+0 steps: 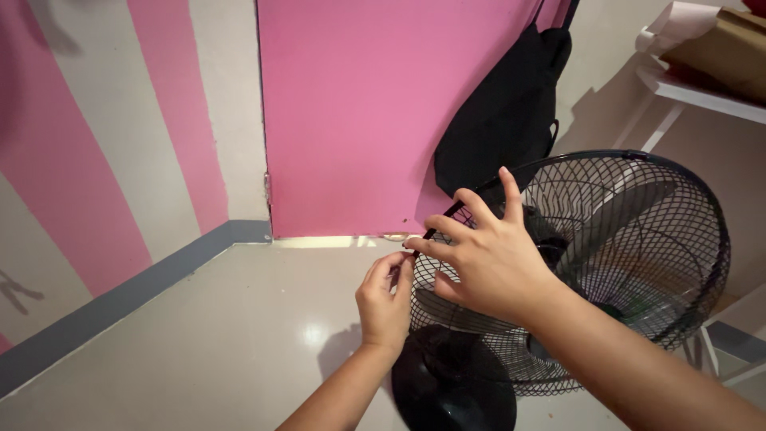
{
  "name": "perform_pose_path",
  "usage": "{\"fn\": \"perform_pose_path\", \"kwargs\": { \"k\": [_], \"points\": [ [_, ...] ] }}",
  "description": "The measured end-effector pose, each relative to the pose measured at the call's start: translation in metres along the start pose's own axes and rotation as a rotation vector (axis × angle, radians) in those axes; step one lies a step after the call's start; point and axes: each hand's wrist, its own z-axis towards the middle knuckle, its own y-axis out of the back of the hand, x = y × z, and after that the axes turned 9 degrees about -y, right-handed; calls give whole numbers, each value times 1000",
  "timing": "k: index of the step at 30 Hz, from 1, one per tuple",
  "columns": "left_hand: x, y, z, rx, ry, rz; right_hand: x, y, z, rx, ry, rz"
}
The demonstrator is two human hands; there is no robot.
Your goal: The person reassembles a standing electric fan by hand. They attach the fan blades to the motor hub, secure the blades with a nut, then fit and lock the front protective grille onto the fan head.
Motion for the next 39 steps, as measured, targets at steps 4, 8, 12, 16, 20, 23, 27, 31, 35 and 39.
{"fn": "perform_pose_path", "kwargs": {
  "k": [4,8,12,16,20,23,27,31,35,39],
  "points": [
    [4,1,-2,62,21,-136,-1,-1,2,1,-8,13],
    [1,16,-13,264,-53,166,-3,-6,4,-17,-1,9],
    [-6,22,-22,363,-210,80,-5,-11,3,-23,12,-23],
    [-11,19,-20,356,-152,183,-7,-15,2,-55,41,-75],
    [-14,20,-21,359,-67,202,-5,-17,1,-73,36,-83],
    [-15,19,-21,359,-76,183,-3,-18,1,-61,31,-70],
    [-16,17,-21,331,-71,162,-1,-15,2,-69,42,-75],
    [-15,16,-24,330,-62,146,2,-15,0,-49,39,-71],
    [-15,16,-22,343,-68,145,1,-10,3,18,25,-1],
    [-14,16,-25,346,-55,164,2,-3,3,62,20,54]
  ]
}}
